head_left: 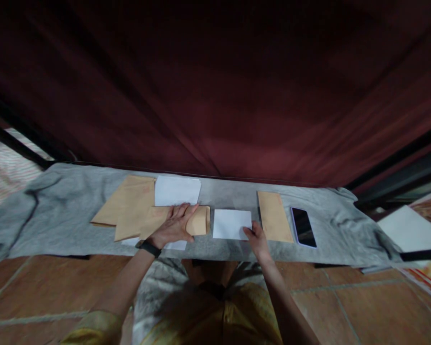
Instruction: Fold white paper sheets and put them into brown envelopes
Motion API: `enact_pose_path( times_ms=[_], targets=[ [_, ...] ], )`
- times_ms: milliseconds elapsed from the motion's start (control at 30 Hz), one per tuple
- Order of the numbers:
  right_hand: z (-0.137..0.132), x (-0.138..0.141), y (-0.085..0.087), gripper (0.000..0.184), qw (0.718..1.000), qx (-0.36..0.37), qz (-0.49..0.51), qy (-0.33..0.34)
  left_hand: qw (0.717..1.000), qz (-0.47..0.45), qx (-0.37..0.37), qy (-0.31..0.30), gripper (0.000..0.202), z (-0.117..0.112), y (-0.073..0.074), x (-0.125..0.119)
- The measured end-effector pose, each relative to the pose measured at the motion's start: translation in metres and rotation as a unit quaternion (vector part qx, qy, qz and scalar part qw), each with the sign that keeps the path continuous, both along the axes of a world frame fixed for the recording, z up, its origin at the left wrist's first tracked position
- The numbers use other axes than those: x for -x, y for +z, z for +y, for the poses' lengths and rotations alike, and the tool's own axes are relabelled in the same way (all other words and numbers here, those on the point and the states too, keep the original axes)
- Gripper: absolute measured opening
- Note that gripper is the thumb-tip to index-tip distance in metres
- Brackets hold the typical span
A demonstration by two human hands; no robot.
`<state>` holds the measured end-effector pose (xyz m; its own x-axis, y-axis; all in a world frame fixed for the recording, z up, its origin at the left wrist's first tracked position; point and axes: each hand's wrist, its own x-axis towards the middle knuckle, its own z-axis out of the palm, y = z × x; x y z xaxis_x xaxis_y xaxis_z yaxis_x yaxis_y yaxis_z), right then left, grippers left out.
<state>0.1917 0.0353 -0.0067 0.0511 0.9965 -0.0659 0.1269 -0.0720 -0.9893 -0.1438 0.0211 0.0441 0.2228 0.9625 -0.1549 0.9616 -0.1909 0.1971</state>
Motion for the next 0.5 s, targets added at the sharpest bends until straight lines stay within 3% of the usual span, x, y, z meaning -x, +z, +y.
enact_pose_path(
  times_ms=[200,500],
  targets=[
    [-0.001,0.016,0.011,0.042,0.993,0.038,0.114,-0.018,1.0,0.006,0.01,0.005,0.123,0.0,0.004,-0.003],
    [0.0,0.027,0.001,0.03,0.996,-0.002,0.083,-0.016,1.0,0.013,0.005,-0.003,0.122,-0.002,0.007,-0.004]
  ],
)
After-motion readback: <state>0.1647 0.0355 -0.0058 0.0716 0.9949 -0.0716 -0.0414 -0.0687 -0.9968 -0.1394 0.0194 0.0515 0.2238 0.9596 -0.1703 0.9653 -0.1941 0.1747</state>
